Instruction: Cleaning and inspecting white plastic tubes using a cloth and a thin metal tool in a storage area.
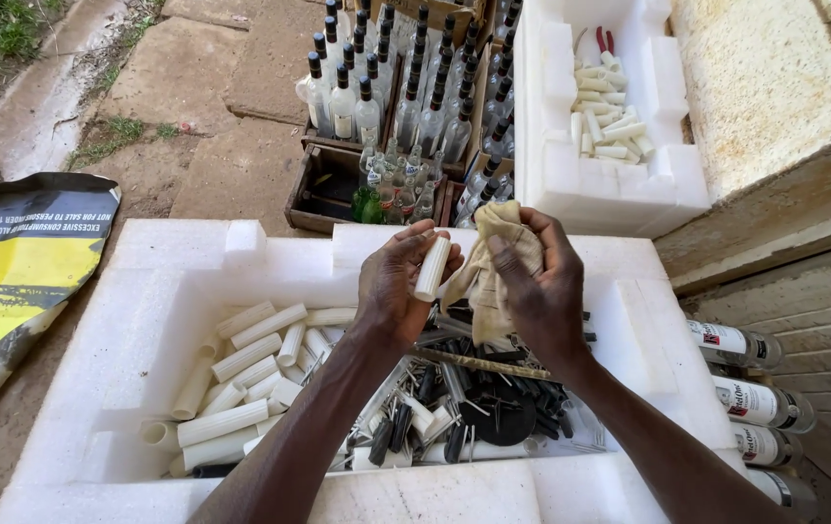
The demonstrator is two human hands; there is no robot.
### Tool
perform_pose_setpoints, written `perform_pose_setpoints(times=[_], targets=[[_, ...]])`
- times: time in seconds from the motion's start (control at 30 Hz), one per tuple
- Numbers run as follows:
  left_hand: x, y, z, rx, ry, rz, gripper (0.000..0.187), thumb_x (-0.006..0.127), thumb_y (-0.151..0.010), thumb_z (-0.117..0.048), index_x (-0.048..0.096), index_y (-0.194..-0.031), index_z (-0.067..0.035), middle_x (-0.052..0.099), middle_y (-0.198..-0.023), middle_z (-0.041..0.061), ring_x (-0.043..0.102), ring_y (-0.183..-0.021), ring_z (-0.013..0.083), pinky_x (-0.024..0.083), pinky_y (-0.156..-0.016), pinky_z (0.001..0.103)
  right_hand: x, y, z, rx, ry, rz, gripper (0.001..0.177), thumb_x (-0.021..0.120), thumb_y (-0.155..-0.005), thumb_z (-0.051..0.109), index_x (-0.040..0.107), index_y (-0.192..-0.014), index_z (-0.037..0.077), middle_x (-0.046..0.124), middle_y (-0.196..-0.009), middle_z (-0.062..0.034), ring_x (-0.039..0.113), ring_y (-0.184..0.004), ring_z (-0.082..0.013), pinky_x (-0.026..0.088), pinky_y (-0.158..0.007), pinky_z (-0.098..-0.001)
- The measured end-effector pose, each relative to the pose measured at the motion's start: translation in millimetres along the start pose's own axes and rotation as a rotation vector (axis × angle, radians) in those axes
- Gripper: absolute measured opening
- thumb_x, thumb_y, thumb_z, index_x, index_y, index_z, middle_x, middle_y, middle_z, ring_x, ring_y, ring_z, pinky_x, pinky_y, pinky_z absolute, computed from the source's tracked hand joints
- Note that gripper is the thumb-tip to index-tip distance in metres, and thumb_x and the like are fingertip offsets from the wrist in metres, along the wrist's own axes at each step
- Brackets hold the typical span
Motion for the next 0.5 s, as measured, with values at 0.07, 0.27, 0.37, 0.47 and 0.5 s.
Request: perform_pose_setpoints(times=[0.07,0.27,0.37,0.47,0.5], targets=[[-6.8,-8.0,3.2,0.014,-0.013,-0.037,0.047,0.073,-0.092,-0.001,0.064,-0.136,0.01,0.073,-0.113,0.03,0.076,-0.099,0.0371,0.065,-0.094,0.051,11.0,10.7,0.6,0.034,-0.017,0.066,0.045,0.071,-0.102,0.029,0.061,-0.138,0.003,0.073,-0.109,-0.0229,0.075,-0.103,-0.0326,0.059,-0.094,-0.0523],[6.2,8.1,-8.4,-0.016,0.021,-0.054,0.045,0.069,-0.095,-0.005,0.062,-0.138,0.008,0.076,-0.107,0.029,0.077,-0.09,0.0344,0.066,-0.086,0.05,34.1,35.1,-14.7,-0.315,0.17,0.268,0.041,0.074,-0.101,0.026,0.071,-0.135,0.004,0.067,-0.113,-0.0226,0.075,-0.101,-0.0435,0.061,-0.087,-0.0556],[0.6,-1.6,-0.7,-0.021,0.036,-0.042,0.042,0.065,-0.095,-0.003,0.063,-0.135,0.009,0.075,-0.101,0.027,0.077,-0.086,0.0342,0.066,-0.085,0.049,32.5,22.1,-50.5,-0.383,0.243,0.186,0.037,0.079,-0.097,0.019,0.072,-0.131,0.005,0.065,-0.109,-0.0174,0.072,-0.099,-0.0435,0.058,-0.084,-0.0532],[-10.7,-16.3,12.4,-0.019,0.07,-0.012,0.043,0.062,-0.092,0.0,0.065,-0.133,0.011,0.075,-0.1,0.029,0.077,-0.084,0.0347,0.065,-0.086,0.05,25.8,12.6,-43.2,-0.365,0.233,0.104,0.036,0.081,-0.097,0.015,0.071,-0.129,0.004,0.066,-0.106,-0.0178,0.072,-0.099,-0.0447,0.057,-0.084,-0.0534],[-14.8,-21.1,17.7,-0.012,0.087,0.001,0.044,0.062,-0.089,0.001,0.067,-0.132,0.011,0.075,-0.101,0.03,0.077,-0.085,0.0353,0.065,-0.087,0.05,23.2,9.9,-35.0,-0.34,0.169,0.075,0.033,0.08,-0.098,0.013,0.07,-0.128,0.005,0.068,-0.106,-0.0169,0.073,-0.101,-0.0435,0.058,-0.086,-0.0525]])
Point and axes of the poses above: each hand's wrist, its own y-axis away from the middle knuckle, its own x-axis out of the palm, z = x × y, the point moved 1 cm from there along -y, towards the middle knuckle
